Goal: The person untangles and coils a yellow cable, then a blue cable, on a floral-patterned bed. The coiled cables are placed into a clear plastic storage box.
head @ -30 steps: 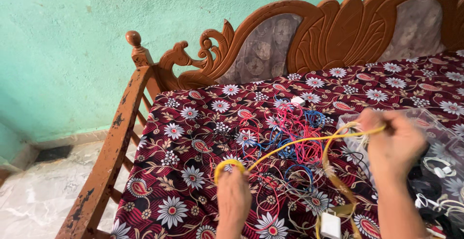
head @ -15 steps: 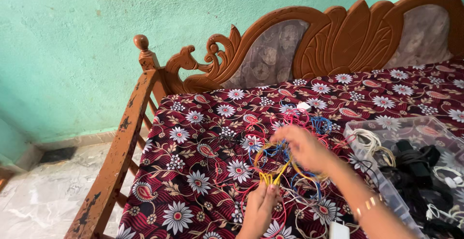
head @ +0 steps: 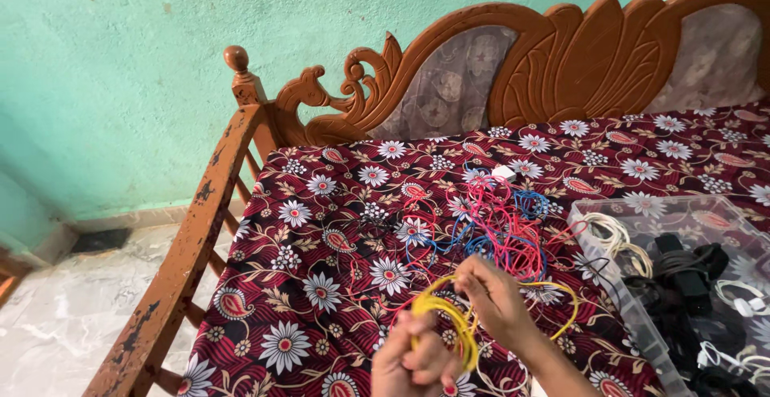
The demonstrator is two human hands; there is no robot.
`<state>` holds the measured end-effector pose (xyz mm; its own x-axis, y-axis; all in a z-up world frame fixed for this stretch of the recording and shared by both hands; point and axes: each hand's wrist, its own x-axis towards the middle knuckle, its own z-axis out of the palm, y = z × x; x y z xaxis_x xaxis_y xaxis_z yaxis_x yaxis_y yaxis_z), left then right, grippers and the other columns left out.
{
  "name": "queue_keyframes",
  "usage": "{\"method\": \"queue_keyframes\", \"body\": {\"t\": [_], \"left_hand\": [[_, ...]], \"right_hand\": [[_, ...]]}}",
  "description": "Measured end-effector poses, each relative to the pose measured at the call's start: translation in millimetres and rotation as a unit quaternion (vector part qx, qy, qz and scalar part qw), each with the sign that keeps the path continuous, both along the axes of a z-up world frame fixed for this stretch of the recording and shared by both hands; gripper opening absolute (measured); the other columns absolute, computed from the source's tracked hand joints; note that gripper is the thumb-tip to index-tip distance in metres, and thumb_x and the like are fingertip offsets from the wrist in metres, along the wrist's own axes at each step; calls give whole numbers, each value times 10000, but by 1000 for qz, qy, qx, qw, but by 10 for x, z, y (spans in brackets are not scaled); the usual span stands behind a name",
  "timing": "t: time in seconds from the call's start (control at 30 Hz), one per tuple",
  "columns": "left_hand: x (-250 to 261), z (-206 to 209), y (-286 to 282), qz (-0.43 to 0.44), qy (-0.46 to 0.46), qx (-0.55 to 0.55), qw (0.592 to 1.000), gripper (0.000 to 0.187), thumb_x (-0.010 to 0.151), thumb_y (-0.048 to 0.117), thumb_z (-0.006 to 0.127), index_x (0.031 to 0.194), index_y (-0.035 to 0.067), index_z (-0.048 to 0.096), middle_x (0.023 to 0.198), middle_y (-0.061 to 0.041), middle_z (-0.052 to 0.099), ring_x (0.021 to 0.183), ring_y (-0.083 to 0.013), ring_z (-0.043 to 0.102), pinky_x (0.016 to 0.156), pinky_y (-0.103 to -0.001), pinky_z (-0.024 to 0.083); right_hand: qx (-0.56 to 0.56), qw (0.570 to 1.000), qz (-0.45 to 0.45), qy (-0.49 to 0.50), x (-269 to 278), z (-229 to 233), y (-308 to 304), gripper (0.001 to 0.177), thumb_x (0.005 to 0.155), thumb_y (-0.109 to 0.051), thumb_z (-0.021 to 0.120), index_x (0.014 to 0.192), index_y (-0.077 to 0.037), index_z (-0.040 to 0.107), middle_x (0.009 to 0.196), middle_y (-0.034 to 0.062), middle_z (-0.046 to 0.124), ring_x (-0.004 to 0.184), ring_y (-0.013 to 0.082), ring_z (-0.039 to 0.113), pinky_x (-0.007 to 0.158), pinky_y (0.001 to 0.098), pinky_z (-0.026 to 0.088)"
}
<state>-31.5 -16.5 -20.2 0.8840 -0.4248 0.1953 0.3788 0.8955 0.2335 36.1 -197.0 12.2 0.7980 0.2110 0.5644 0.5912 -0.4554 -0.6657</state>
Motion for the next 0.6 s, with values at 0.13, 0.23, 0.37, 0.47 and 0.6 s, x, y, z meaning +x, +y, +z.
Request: {"method": "queue_keyframes", "body": {"t": [0.13, 0.23, 0.37, 0.47, 0.6], "left_hand": [[115, 129, 350, 201, 113, 1, 973, 409, 1063, 452, 393, 950, 120, 603, 554, 102, 318, 413, -52, 288, 585, -298, 483], [265, 122, 678, 283, 64, -72, 954, 346, 1116, 372, 393, 979, 102, 562, 591, 87, 331, 477, -54, 333, 884, -315, 498], [406, 18, 851, 361, 57, -103, 925, 301, 1123, 344, 402, 994, 98, 518, 624, 66, 364, 492, -62, 346, 1068, -371, 471], [481, -42, 865, 434, 89, -33, 896, 295, 1105, 335, 396, 974, 92, 502, 626, 65, 376, 496, -63, 349, 1090, -429, 443], [556, -184, 850, 503, 113, 53, 855, 261, 1087, 335, 423, 981, 111, 503, 643, 58, 398, 509, -63, 344, 1035, -434, 494]], "right_hand": [[252, 871, 96, 412, 142, -231, -210, 423, 1033, -439, 543, 797, -88, 540, 649, -23, 455, 605, 122, 486, 620, 307, 462], [155, 854, 138, 477, 213, -289, -414, 429, 975, -456, 579, 795, -67, 575, 573, -13, 518, 535, 117, 541, 561, 301, 483], [-56, 884, 187, 426, 41, -291, -265, 461, 1039, -459, 634, 860, -34, 626, 661, -56, 424, 607, 86, 386, 542, 308, 320], [-323, 883, 117, 320, -234, -26, -114, 274, 957, -420, 623, 977, -173, 739, 652, 40, 661, 621, 203, 654, 625, 385, 487], [-339, 891, 154, 262, -523, 275, 76, 210, 937, -341, 638, 1028, -169, 717, 747, 67, 717, 754, 311, 696, 717, 474, 513]]}}
